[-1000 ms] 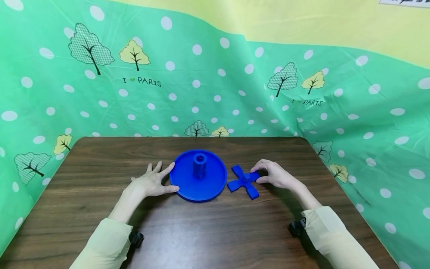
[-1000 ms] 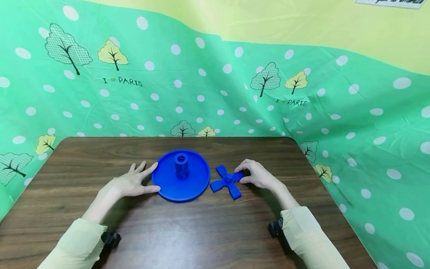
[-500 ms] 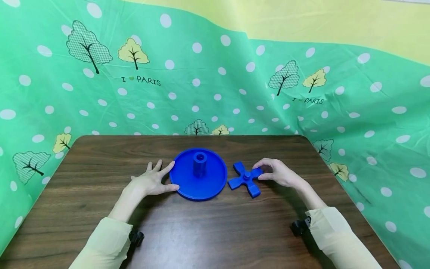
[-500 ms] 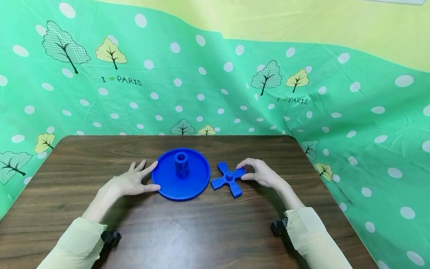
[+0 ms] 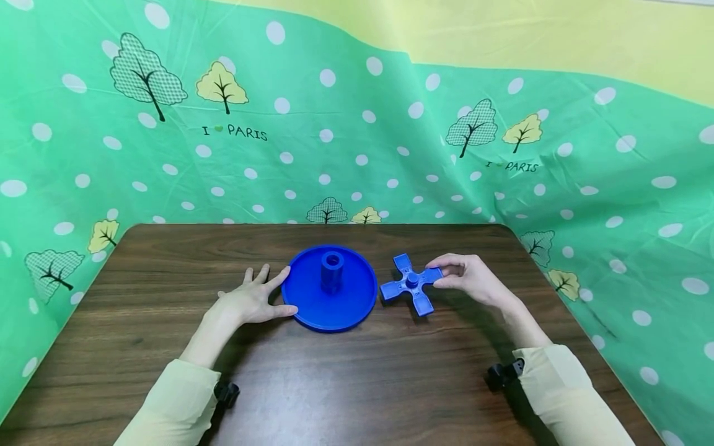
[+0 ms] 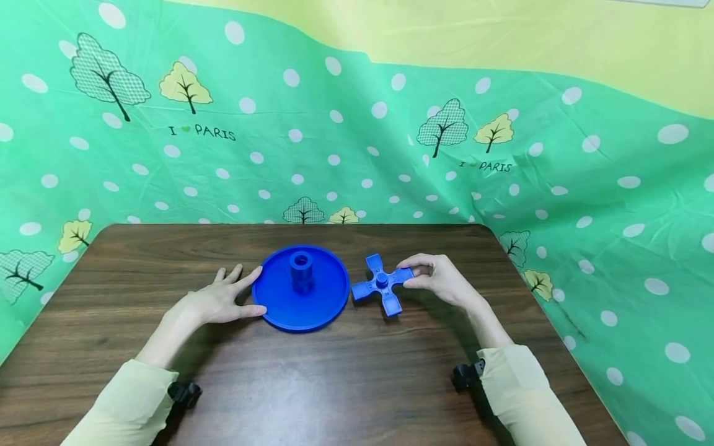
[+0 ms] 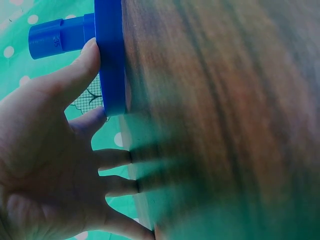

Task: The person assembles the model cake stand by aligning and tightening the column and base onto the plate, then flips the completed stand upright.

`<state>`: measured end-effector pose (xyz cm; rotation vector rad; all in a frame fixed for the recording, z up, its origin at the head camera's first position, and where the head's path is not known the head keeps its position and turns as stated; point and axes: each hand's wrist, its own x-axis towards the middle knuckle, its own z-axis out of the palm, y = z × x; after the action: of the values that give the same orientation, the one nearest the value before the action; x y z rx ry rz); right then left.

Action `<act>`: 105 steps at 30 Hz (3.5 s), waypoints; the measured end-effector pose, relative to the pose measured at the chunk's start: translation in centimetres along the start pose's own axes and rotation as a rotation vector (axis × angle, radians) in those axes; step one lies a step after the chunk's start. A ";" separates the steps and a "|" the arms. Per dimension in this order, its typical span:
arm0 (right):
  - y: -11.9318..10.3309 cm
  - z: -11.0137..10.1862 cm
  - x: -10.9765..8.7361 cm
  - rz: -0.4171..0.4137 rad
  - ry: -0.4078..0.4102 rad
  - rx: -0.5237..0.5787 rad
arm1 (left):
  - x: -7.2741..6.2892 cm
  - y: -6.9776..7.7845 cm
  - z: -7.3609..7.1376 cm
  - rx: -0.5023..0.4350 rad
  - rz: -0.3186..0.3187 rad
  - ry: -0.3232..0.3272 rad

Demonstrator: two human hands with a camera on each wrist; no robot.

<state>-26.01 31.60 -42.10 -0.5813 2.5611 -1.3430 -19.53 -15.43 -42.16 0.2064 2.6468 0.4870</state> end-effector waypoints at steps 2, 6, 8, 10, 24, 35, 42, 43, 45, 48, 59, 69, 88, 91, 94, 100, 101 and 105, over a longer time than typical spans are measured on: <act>-0.4 -0.1 0.1 -0.017 0.029 0.006 | 0.0 0.0 0.0 -0.001 0.002 0.000; -1.5 0.0 0.3 -0.072 0.090 -0.011 | -0.1 0.0 0.0 -0.002 0.000 -0.003; -2.2 0.2 0.5 -0.095 0.120 -0.006 | 0.0 -0.1 0.1 -0.004 -0.002 -0.003; -2.9 0.4 0.8 -0.113 0.147 0.008 | 0.0 -0.1 0.1 -0.005 -0.001 -0.003; -6.8 2.6 3.7 -0.113 0.337 0.181 | 0.2 -0.4 0.1 -0.003 -0.003 -0.009; -9.1 4.9 5.8 -0.165 0.429 0.389 | 0.0 -0.1 0.0 -0.002 -0.001 -0.004; -10.5 6.2 6.9 -0.243 0.461 0.368 | 0.0 -0.1 0.0 -0.002 -0.003 -0.006; -10.6 6.4 7.0 -0.256 0.459 0.373 | 0.0 -0.1 0.0 -0.002 -0.003 -0.006; -10.9 7.0 7.2 -0.279 0.451 0.393 | 0.0 -0.1 0.0 -0.002 -0.002 -0.007; -11.3 7.9 7.4 -0.320 0.448 0.421 | 0.0 0.0 0.0 -0.005 0.000 -0.009; -11.9 10.6 7.8 -0.431 0.480 0.418 | 0.0 -0.1 -0.2 -0.003 0.000 -0.018; -11.4 12.3 8.2 -0.387 0.457 0.409 | 0.0 -0.1 0.0 -0.006 0.002 -0.018; -10.1 13.3 8.4 -0.361 0.402 0.388 | 0.0 0.0 0.0 -0.004 0.007 -0.010; -10.0 13.2 8.3 -0.360 0.379 0.395 | 0.0 0.0 0.0 -0.005 0.007 -0.011; -9.7 13.2 8.1 -0.359 0.350 0.392 | 0.0 0.0 0.0 -0.006 0.007 -0.011; -9.3 13.0 7.6 -0.364 0.270 0.376 | -0.1 0.1 0.0 -0.011 0.006 -0.012; -9.3 12.9 7.5 -0.362 0.257 0.374 | -0.1 0.1 0.0 -0.011 0.005 -0.012; -9.7 12.7 7.1 -0.351 0.230 0.364 | -0.1 0.1 0.0 -0.010 0.003 -0.014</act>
<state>-25.67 14.13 -41.30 -0.8749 2.3577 -2.0433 -19.44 -15.41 -42.08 0.2100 2.6301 0.4977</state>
